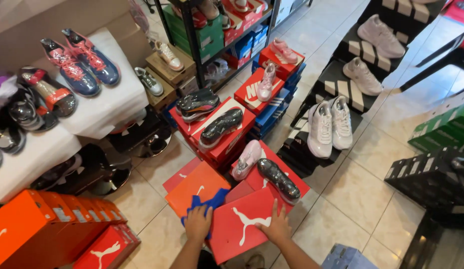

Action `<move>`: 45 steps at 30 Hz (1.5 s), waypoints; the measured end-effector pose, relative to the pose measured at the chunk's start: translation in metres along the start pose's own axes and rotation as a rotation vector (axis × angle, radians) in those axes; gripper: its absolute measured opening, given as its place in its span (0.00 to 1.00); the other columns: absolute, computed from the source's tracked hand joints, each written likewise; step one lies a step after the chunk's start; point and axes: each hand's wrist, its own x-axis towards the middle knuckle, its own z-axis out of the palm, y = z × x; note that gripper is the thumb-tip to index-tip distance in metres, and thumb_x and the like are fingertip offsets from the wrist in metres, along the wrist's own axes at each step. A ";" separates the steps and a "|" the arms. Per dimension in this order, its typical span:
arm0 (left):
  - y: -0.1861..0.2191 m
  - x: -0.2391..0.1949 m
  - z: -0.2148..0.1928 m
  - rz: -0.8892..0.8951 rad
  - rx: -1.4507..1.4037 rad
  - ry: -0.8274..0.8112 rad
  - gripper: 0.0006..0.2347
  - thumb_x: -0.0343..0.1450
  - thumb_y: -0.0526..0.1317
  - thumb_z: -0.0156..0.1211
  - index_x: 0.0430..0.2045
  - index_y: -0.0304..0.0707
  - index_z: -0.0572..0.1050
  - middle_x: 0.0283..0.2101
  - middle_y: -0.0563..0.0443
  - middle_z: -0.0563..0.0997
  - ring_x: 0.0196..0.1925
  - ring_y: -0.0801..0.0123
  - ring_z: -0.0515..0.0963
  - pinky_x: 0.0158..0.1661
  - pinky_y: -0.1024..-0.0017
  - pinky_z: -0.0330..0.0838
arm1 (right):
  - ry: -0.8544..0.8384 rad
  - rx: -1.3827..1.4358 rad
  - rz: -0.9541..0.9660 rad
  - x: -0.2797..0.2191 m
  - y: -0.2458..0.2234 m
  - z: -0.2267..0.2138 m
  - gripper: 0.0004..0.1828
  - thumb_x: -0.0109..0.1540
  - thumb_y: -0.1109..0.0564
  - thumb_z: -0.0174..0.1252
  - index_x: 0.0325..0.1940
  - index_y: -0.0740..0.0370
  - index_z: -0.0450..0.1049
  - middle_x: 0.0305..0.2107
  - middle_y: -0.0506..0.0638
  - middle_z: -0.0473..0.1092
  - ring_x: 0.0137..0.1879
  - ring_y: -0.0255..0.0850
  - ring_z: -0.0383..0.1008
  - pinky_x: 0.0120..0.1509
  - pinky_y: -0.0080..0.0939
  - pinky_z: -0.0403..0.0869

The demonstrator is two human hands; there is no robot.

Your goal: Cleaning and organizing shoe boxes using a cloth in a warehouse

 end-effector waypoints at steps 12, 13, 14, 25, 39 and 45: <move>-0.064 -0.033 0.128 -0.394 -0.857 -0.174 0.24 0.76 0.54 0.39 0.50 0.33 0.76 0.51 0.37 0.84 0.53 0.50 0.83 0.58 0.66 0.73 | 0.015 0.004 -0.011 0.021 0.014 0.016 0.77 0.48 0.22 0.71 0.81 0.36 0.21 0.76 0.59 0.40 0.74 0.62 0.55 0.68 0.62 0.70; -0.056 -0.020 0.107 -0.346 -0.773 0.034 0.23 0.76 0.52 0.43 0.53 0.30 0.73 0.53 0.36 0.81 0.55 0.48 0.80 0.58 0.65 0.71 | 0.032 0.012 -0.023 0.022 0.015 0.017 0.77 0.48 0.22 0.71 0.81 0.36 0.22 0.76 0.57 0.41 0.73 0.62 0.57 0.66 0.63 0.70; -0.046 -0.006 0.086 -0.295 -0.682 0.239 0.24 0.75 0.51 0.48 0.57 0.27 0.70 0.56 0.34 0.78 0.57 0.45 0.78 0.59 0.64 0.70 | 0.049 0.020 -0.035 0.023 0.017 0.016 0.77 0.47 0.23 0.70 0.81 0.37 0.22 0.76 0.55 0.41 0.71 0.61 0.59 0.65 0.63 0.71; 0.153 0.114 0.005 -0.020 0.081 -0.630 0.20 0.72 0.48 0.40 0.44 0.42 0.82 0.53 0.45 0.81 0.52 0.46 0.77 0.51 0.47 0.60 | -0.051 -0.036 -0.060 0.059 0.042 0.068 0.82 0.50 0.18 0.70 0.80 0.45 0.13 0.75 0.71 0.27 0.72 0.70 0.50 0.69 0.69 0.62; 0.096 0.040 0.020 0.016 0.079 0.087 0.14 0.68 0.52 0.49 0.30 0.51 0.82 0.39 0.53 0.84 0.41 0.56 0.79 0.44 0.54 0.69 | -0.064 -0.243 0.118 0.066 0.034 0.078 0.85 0.43 0.07 0.68 0.80 0.35 0.16 0.78 0.54 0.30 0.66 0.50 0.61 0.61 0.55 0.72; 0.041 -0.047 0.056 -0.495 -0.136 0.681 0.12 0.73 0.47 0.55 0.39 0.42 0.82 0.50 0.51 0.82 0.46 0.51 0.78 0.49 0.61 0.72 | -0.111 -0.179 -0.120 0.052 0.034 0.046 0.81 0.50 0.13 0.67 0.80 0.44 0.18 0.76 0.64 0.28 0.69 0.64 0.55 0.61 0.66 0.70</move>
